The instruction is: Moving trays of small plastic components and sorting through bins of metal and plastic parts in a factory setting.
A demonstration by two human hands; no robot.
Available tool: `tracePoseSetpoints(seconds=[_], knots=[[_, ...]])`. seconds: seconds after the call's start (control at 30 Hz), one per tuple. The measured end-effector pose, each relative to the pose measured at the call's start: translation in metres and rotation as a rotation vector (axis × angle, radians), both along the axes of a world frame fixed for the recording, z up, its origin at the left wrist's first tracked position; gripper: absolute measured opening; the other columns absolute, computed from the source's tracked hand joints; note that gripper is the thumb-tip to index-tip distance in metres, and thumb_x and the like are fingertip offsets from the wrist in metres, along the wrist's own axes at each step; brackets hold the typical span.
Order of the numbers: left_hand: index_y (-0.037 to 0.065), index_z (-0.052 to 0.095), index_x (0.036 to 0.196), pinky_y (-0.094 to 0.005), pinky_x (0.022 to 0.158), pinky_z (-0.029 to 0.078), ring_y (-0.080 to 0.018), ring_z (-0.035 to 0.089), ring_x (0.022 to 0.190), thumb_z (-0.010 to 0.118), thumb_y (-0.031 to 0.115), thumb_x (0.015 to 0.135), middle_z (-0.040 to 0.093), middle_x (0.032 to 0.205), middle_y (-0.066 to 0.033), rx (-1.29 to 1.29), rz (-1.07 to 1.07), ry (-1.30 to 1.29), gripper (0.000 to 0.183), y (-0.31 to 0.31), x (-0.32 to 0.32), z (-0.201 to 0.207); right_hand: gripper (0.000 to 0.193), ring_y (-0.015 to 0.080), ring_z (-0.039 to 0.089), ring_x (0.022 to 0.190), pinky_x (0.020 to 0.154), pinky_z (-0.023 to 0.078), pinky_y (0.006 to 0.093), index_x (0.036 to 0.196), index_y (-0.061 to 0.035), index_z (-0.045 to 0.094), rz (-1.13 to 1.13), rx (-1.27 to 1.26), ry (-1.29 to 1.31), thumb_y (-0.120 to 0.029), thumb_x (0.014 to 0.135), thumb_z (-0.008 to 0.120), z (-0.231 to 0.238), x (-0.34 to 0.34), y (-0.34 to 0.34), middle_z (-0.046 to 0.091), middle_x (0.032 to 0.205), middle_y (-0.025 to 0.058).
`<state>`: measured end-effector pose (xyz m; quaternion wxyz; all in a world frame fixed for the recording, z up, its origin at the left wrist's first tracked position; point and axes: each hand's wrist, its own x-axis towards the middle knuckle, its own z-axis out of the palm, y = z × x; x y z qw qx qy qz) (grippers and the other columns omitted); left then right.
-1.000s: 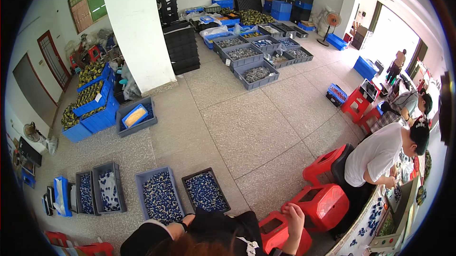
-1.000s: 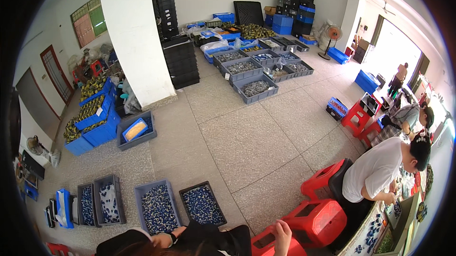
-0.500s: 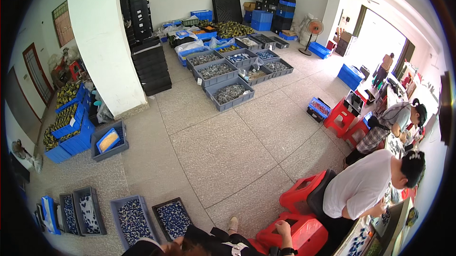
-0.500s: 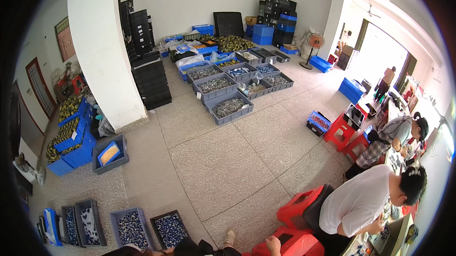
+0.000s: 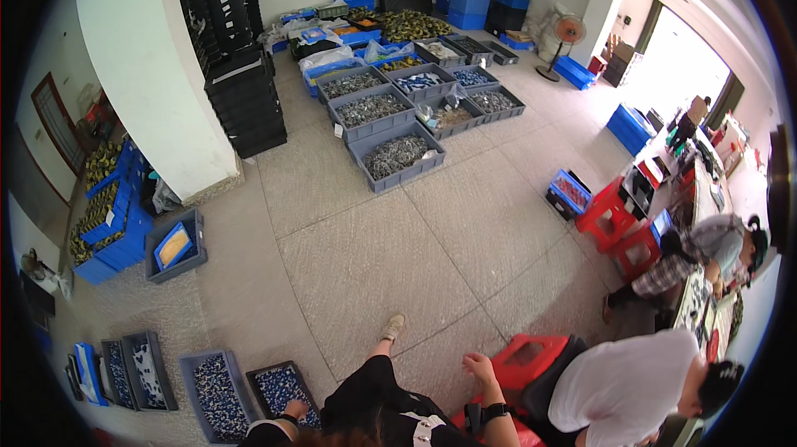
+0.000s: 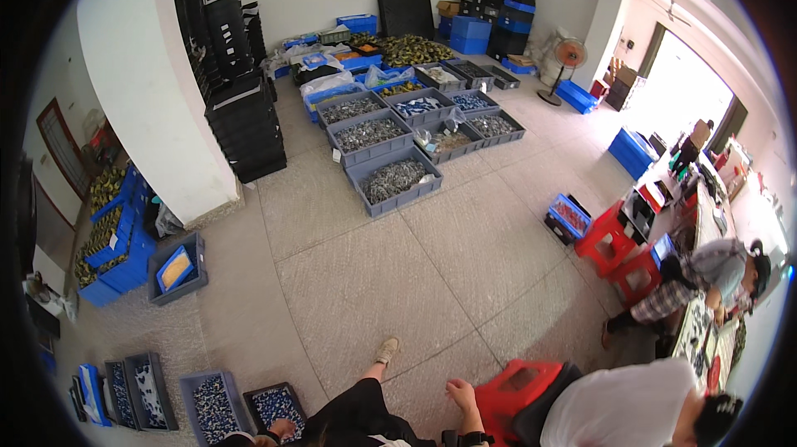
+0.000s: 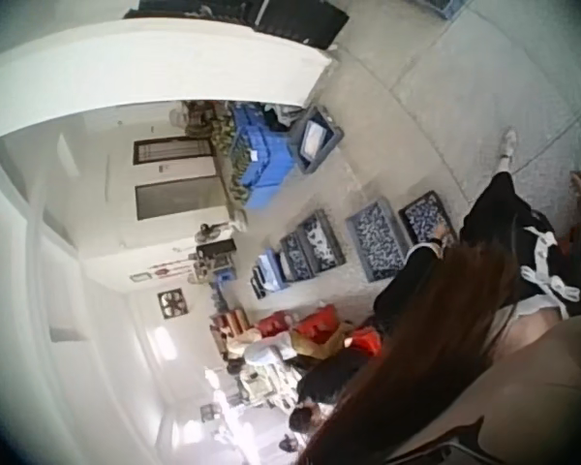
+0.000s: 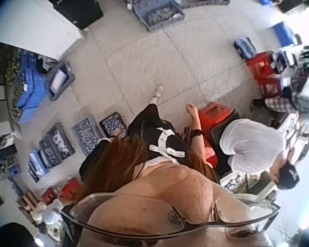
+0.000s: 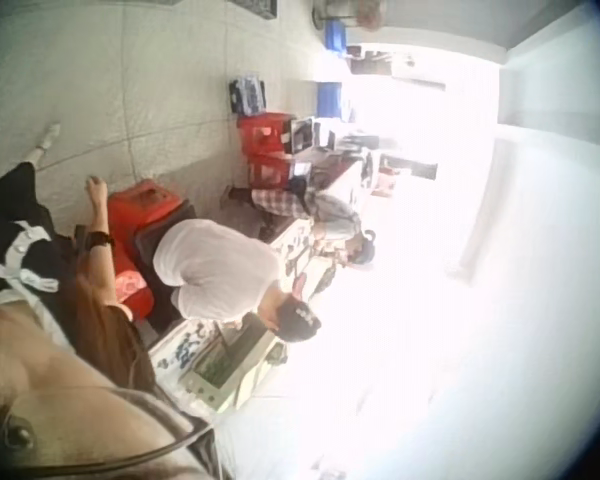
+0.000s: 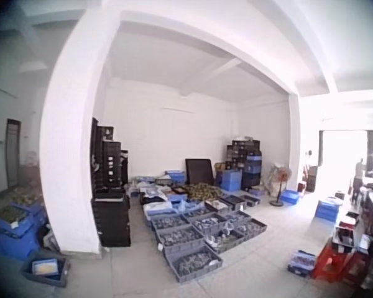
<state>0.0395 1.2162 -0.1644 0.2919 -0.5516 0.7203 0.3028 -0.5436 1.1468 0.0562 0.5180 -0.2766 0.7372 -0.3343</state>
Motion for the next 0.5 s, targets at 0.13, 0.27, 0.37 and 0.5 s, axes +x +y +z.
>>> tracePoseSetpoints(seconds=[0.13,0.27,0.37,0.5], knots=[[0.004,0.061,0.075,-0.0339,0.057,0.046,-0.0266,0.060,0.067,0.044,0.014,0.073,0.060,0.073,-0.0143,0.511,0.867,-0.009,0.020,-0.078,-0.074,0.049,0.027,0.0172,0.059,0.063,0.055,0.045,0.0310,0.086,-0.0040,0.060,0.134,0.168,0.300,-0.026,0.071,0.054,-0.095,-0.078,-0.017,0.059,0.067,0.0095],[0.004,0.060,0.078,-0.0384,0.057,0.044,-0.0283,0.058,0.069,0.048,0.019,0.070,0.060,0.073,-0.0142,0.251,0.201,0.258,0.020,-0.236,-0.090,-0.041,0.008,0.0184,0.054,0.041,0.036,0.041,0.0301,0.073,-0.0034,0.057,-0.240,0.452,-0.087,-0.008,0.068,0.051,-0.080,-0.136,-0.035,0.056,0.055,0.0059],[0.003,0.061,0.079,-0.0421,0.065,0.044,-0.0324,0.056,0.079,0.043,0.018,0.072,0.058,0.084,-0.0177,-0.017,-0.091,0.158,0.024,-0.378,-0.201,0.024,0.009,0.0174,0.054,0.043,0.036,0.043,0.0294,0.076,-0.0040,0.057,-0.443,0.375,-0.048,-0.007,0.070,0.051,-0.031,-0.152,-0.070,0.056,0.055,0.0063],[0.003,0.057,0.091,-0.0431,0.072,0.041,-0.0350,0.053,0.084,0.040,0.019,0.078,0.055,0.092,-0.0196,-0.266,0.317,0.404,0.027,-0.578,-0.379,0.162,0.010,0.0171,0.055,0.044,0.039,0.045,0.0274,0.079,-0.0022,0.056,-0.424,0.410,-0.058,-0.008,0.072,0.051,-0.046,-0.197,-0.117,0.056,0.058,0.0073]])
